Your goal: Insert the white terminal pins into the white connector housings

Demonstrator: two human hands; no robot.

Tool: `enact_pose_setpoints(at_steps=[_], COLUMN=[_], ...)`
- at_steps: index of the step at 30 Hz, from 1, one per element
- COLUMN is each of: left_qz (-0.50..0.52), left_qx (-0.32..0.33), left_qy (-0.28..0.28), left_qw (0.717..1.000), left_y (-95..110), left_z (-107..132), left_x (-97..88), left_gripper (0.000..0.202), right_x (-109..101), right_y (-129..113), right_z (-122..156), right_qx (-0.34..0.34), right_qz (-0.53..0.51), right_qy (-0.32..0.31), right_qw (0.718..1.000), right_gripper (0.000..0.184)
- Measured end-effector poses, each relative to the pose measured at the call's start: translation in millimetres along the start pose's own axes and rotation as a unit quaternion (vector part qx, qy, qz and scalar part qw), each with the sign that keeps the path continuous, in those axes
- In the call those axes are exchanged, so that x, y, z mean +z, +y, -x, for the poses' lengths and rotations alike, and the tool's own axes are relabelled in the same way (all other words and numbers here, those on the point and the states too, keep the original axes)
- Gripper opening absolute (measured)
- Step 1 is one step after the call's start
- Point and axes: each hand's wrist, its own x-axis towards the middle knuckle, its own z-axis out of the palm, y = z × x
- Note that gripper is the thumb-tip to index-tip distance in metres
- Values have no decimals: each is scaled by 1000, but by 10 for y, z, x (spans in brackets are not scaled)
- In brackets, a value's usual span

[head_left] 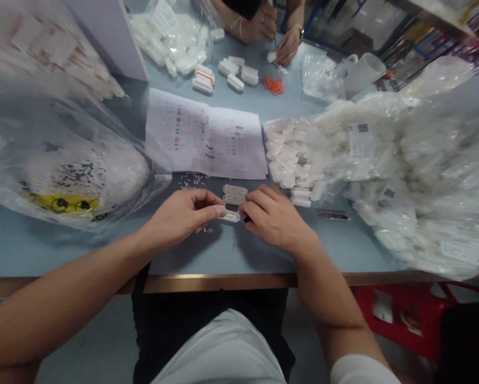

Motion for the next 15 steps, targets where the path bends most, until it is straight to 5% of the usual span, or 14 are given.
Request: enact_pose_setpoints(at_steps=[15], left_qz=[-6], left_qx=[6], left_qy=[-6], left_qw=[1000], left_y=[-40], left_z=[-21], left_x=[-28], left_gripper=[27], right_x=[-11], right_y=[-77], right_z=[-22], right_qx=[-30], right_qz=[76], right_qy=[-49], right_qw=[996], right_gripper=[18])
